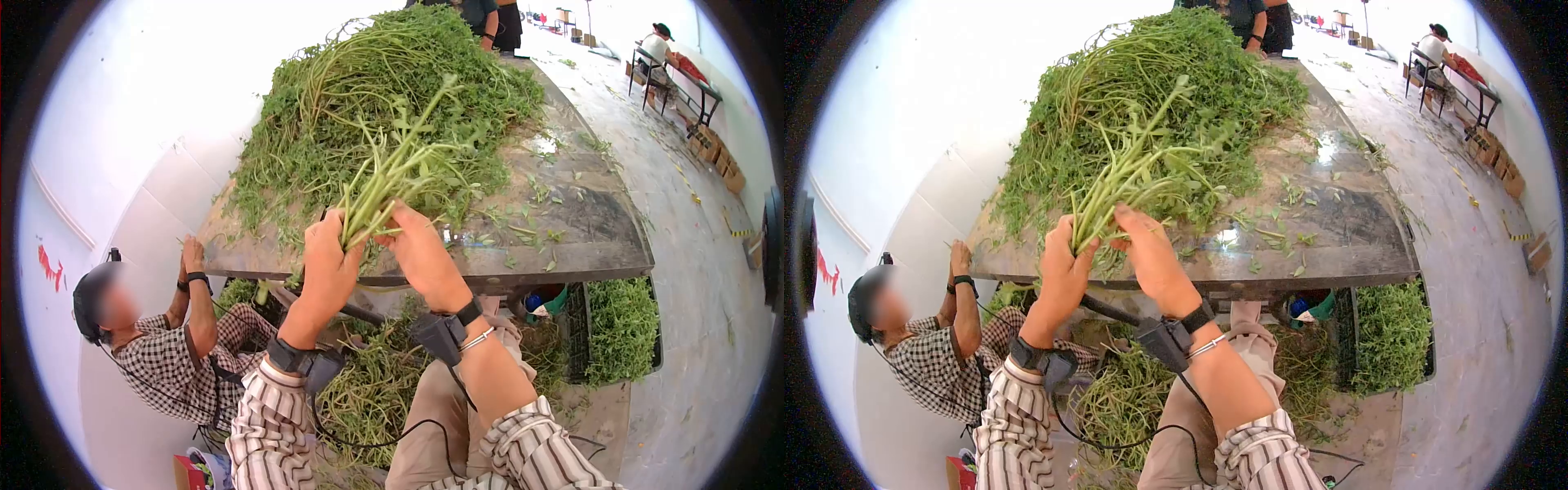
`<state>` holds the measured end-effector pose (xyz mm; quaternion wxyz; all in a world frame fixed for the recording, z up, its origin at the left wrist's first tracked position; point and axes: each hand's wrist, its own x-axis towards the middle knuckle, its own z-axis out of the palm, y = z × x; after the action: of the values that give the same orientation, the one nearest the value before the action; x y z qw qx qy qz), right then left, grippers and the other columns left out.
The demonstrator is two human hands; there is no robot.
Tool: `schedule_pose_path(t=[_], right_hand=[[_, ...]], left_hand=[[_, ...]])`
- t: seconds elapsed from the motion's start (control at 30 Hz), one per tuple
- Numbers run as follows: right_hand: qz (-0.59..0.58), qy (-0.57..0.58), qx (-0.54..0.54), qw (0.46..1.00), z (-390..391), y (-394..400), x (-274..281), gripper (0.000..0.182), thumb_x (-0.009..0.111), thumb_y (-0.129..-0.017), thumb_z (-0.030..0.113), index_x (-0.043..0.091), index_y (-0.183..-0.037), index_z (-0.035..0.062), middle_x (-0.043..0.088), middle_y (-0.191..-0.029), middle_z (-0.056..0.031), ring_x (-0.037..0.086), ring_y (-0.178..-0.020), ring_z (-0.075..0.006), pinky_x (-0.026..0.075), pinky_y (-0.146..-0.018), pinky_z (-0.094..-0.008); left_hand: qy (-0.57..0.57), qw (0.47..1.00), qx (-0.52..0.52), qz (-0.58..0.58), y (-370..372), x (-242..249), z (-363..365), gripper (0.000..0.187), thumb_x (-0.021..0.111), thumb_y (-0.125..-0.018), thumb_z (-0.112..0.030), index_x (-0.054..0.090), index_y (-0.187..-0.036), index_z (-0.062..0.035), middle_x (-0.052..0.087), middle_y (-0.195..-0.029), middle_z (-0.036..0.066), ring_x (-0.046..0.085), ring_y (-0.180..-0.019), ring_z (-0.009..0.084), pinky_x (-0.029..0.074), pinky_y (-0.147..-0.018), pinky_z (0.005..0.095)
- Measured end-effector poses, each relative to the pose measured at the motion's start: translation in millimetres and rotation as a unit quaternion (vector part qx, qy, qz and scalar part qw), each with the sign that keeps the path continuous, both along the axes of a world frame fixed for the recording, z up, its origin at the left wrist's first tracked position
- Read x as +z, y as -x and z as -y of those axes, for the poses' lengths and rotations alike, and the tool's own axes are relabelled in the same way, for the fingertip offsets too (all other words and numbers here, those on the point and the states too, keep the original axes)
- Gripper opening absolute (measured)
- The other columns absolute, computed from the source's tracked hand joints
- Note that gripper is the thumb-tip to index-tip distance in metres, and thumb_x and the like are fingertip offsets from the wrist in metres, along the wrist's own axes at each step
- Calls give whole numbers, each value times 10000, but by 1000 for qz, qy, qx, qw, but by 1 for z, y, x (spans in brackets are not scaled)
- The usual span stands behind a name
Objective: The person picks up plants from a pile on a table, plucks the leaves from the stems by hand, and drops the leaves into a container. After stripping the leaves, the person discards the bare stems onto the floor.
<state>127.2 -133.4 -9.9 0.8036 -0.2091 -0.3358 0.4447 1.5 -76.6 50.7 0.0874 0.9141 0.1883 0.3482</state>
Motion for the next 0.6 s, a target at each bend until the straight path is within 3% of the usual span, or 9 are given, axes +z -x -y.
schedule_pose_path(t=[0.03, 0.13, 0.23, 0.33, 0.4, 0.47, 0.53, 0.6], right_hand=[[-105, -34, 48, 993, -4, 0, -3, 288, 478, -947, 291, 597, -1115, 89, 597, -1017, 15, 523, -916, -106, 409, -782, -270], [-197, -40, 53, 978, -1, 4, -1, 268, 488, -944, 292, 606, -1095, 105, 615, -994, 27, 537, -910, -98, 419, -791, -277], [-153, -7, 16, 988, -4, 1, -3, 324, 449, -962, 275, 545, -1180, 57, 597, -1092, -31, 548, -969, -120, 425, -864, -309], [-109, -8, -12, 994, 1, 5, 0, 324, 482, -951, 271, 565, -1160, 37, 599, -1093, -36, 564, -932, -109, 455, -813, -277], [-88, 28, -20, 996, 2, 7, 0, 314, 515, -939, 255, 582, -1144, 26, 606, -1078, -28, 570, -891, -98, 467, -756, -247], [-89, 41, -61, 993, -2, 13, 4, 266, 547, -925, 257, 624, -1043, 31, 608, -900, 5, 527, -764, -74, 433, -679, -258], [-62, 28, -61, 996, 2, 14, 10, 271, 545, -926, 273, 629, -1025, 34, 608, -877, 13, 519, -754, -70, 425, -681, -250], [-46, 27, -64, 997, 1, 13, 11, 278, 543, -927, 280, 626, -1025, 34, 611, -865, 19, 520, -750, -72, 424, -691, -251]], left_hand=[[-2, 1000, -1, 0, 2, -2, -1, 222, 572, -838, -106, 516, -1043, -41, 556, -892, 137, 480, -846, 325, 353, -794, 402], [-4, 999, -19, -39, 5, -5, -2, 274, 554, -872, -167, 478, -1100, -35, 513, -974, 168, 440, -924, 344, 363, -811, 400], [11, 996, -25, -80, 5, -3, -1, 318, 578, -846, -147, 476, -1125, -32, 518, -987, 186, 441, -942, 362, 367, -822, 409], [-1, 993, -44, -107, 0, 3, 8, 377, 601, -827, -145, 463, -1157, -23, 538, -962, 200, 487, -907, 369, 398, -786, 414], [132, 987, -15, -88, -9, 14, 24, 411, 612, -796, -106, 461, -1167, -14, 562, -901, 205, 538, -827, 377, 437, -728, 399], [135, 986, -9, -95, -13, 15, 20, 404, 612, -792, -91, 463, -1160, -15, 580, -889, 214, 562, -811, 385, 449, -692, 398], [136, 985, -5, -101, -16, 13, 17, 398, 612, -788, -76, 464, -1153, -16, 598, -877, 222, 585, -795, 393, 461, -655, 397], [163, 985, -38, -38, -17, 10, 15, 358, 574, -768, -15, 495, -1117, -7, 577, -819, 191, 549, -720, 274, 449, -679, 319]])
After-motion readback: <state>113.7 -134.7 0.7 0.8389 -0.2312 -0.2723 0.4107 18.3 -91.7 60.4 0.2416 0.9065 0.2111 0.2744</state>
